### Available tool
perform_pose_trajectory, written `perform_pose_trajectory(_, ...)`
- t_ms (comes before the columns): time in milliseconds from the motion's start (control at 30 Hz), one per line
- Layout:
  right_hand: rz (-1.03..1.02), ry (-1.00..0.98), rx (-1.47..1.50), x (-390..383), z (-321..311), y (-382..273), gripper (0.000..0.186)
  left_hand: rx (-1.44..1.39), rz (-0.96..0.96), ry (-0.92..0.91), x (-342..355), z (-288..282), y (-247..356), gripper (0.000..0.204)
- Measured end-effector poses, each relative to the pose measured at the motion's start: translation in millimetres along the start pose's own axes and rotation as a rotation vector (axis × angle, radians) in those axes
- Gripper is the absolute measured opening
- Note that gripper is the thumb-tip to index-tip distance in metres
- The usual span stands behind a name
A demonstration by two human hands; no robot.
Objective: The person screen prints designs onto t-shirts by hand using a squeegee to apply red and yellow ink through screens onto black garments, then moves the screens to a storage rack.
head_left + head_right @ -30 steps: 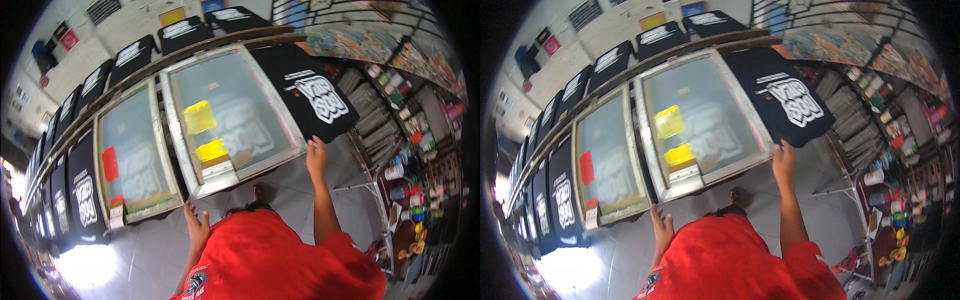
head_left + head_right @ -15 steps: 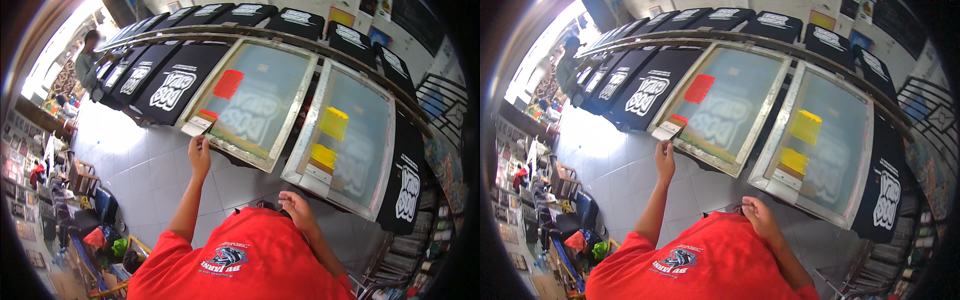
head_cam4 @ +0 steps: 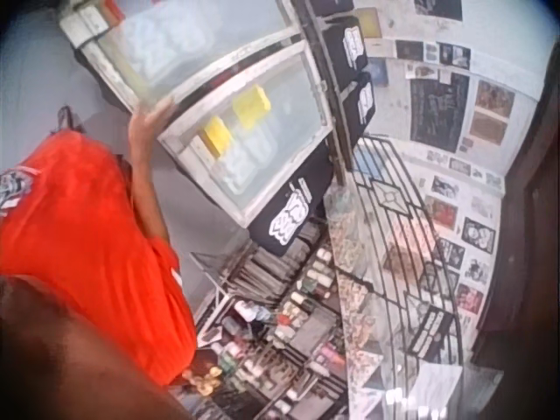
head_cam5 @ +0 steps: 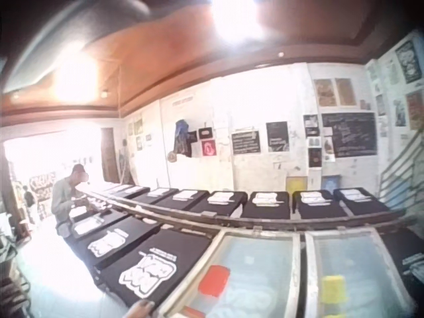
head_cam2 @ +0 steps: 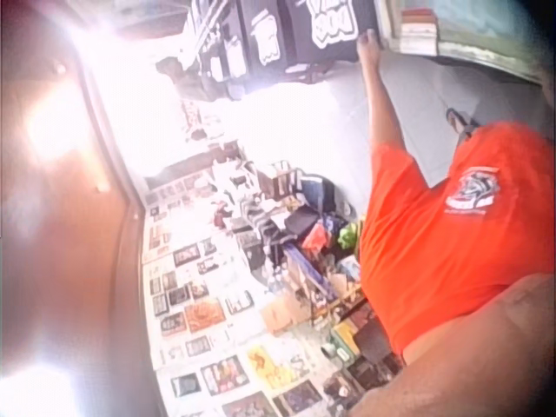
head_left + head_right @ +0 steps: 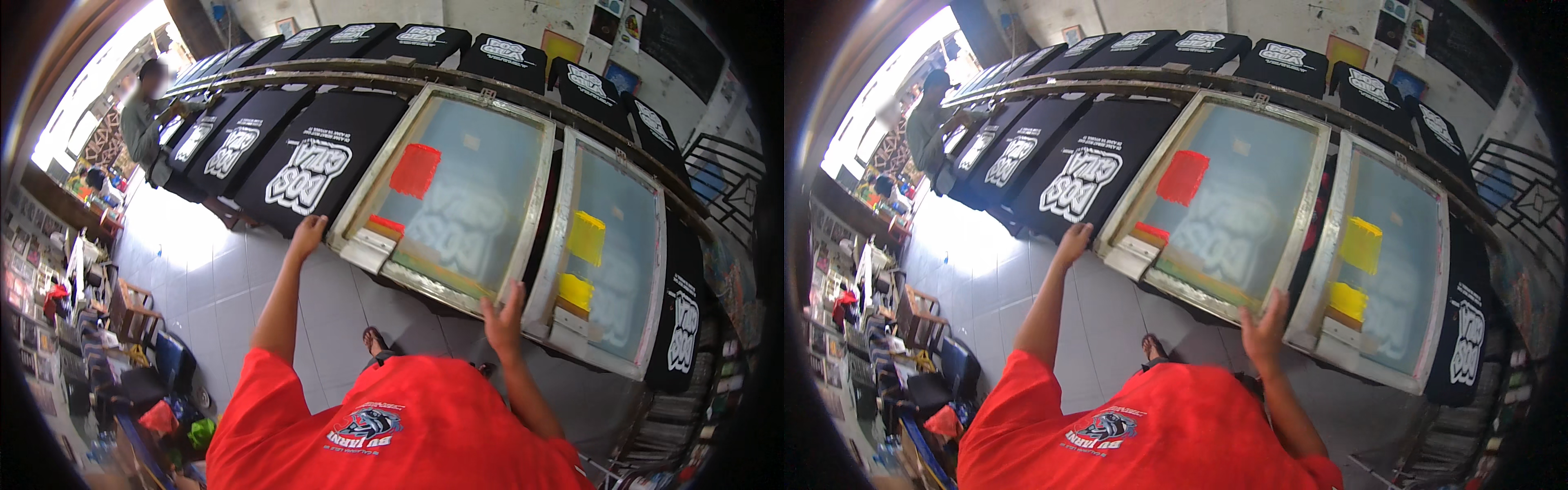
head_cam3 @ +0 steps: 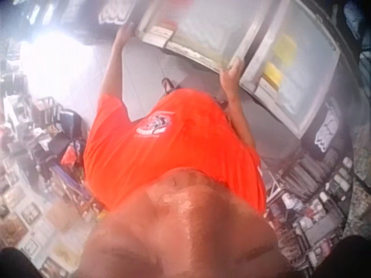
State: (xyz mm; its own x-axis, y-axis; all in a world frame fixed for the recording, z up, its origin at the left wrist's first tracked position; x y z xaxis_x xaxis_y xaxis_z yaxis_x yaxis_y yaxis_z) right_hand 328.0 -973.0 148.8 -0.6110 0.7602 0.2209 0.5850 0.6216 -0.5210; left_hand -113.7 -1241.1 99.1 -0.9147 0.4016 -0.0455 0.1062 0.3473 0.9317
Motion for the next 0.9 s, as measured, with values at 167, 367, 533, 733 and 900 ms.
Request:
perform_pose_trajectory(167,0.398,0.044,-0.083,16.5,14.0,20.8,0.069,-0.098,0.035,-0.269,24.7,42.6,8.0,0.043)
perform_pose_trajectory(367,0.673,0.117,0.059,28.2,36.1,46.3,0.06,-0.172,0.06,-0.272,45.0,68.5,-20.7,0.048)
perform_pose_trajectory(533,0.685,0.35,-0.074,21.6,26.4,43.7,0.059,-0.026,0.017,-0.223,36.2,57.8,24.4,0.049)
perform_pose_trajectory(733,0.758,0.272,0.124,18.3,19.4,-52.6,0.059,-0.098,-0.034,-0.244,50.3,-14.0,45.0,0.049)
perform_pose_trajectory(900,0.679,0.289,0.059,16.8,61.2,-114.4,0.057,-0.162,0.03,-0.212,93.3,-96.3,22.8,0.045)
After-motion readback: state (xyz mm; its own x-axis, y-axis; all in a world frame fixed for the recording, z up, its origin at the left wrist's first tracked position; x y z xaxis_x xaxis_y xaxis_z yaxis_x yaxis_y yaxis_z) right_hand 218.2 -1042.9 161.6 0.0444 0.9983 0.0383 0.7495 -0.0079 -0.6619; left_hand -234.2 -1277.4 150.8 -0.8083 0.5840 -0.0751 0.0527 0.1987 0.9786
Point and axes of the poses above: each hand's wrist, its own x-axis towards the middle knuckle, its own z-axis out of the palm, y = z × x, the point moved 4 cm from there along x, towards the middle knuckle, and after that the axes turned 15 degrees about -x, right-handed, at the moved point
